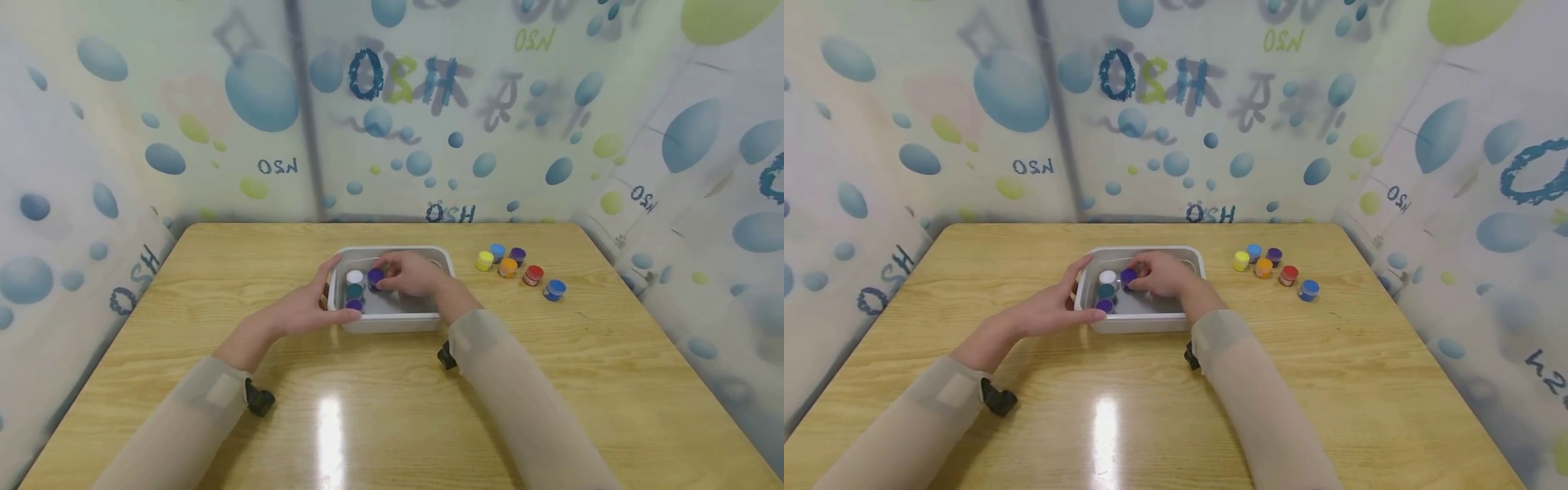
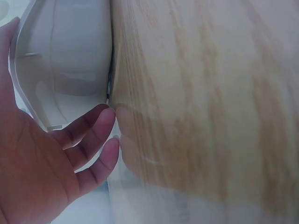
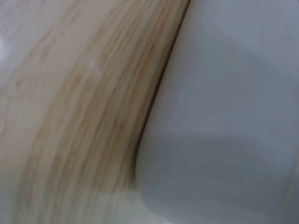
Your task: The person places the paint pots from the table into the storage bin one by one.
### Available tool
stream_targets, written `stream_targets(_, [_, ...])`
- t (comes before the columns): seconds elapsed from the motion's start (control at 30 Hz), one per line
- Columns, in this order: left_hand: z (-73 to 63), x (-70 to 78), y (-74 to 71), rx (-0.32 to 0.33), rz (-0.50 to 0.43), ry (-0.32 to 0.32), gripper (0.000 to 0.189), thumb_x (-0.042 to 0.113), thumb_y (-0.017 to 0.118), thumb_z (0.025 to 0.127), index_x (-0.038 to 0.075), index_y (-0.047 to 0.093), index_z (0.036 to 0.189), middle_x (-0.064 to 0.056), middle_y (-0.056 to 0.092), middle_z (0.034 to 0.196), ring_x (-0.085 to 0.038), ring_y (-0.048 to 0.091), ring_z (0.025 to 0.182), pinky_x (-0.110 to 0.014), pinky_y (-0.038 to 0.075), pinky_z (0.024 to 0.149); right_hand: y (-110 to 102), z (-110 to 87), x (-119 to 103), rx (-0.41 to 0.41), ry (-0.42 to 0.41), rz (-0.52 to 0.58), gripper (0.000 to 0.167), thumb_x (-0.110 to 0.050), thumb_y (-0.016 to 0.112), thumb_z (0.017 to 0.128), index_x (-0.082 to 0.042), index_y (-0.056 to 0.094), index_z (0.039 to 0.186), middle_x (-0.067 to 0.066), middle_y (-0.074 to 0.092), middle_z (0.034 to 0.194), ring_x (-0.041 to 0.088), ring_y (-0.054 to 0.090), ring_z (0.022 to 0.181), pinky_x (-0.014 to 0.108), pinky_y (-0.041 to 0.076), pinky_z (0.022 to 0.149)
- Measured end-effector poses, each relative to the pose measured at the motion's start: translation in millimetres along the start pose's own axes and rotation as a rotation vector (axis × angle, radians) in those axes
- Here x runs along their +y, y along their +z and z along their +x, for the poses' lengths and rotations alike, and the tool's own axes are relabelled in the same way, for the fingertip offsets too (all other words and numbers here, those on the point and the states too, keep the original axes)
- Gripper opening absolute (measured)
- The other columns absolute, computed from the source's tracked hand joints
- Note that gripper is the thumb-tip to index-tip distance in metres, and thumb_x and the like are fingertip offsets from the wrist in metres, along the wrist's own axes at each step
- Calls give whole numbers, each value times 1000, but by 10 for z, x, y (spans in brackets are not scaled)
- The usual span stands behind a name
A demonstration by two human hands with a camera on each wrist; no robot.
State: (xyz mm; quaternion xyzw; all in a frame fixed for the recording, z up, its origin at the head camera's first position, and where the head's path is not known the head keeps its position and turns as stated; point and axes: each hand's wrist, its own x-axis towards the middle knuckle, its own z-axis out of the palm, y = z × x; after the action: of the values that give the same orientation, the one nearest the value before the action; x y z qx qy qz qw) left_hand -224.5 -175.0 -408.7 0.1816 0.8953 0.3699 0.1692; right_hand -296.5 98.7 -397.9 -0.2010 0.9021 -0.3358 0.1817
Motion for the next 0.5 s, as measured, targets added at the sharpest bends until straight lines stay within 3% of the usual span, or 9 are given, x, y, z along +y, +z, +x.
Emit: stream_targets(0.5, [13,-15,5,4,9,2,128,68,77,95,30,-14,176,-22,65,141,-28,70,116,-47,57,100,37,15,-17,-4,3,-26,40,-23,74,107,-26,68,146,3,73,109,20,69,80,30,56,73])
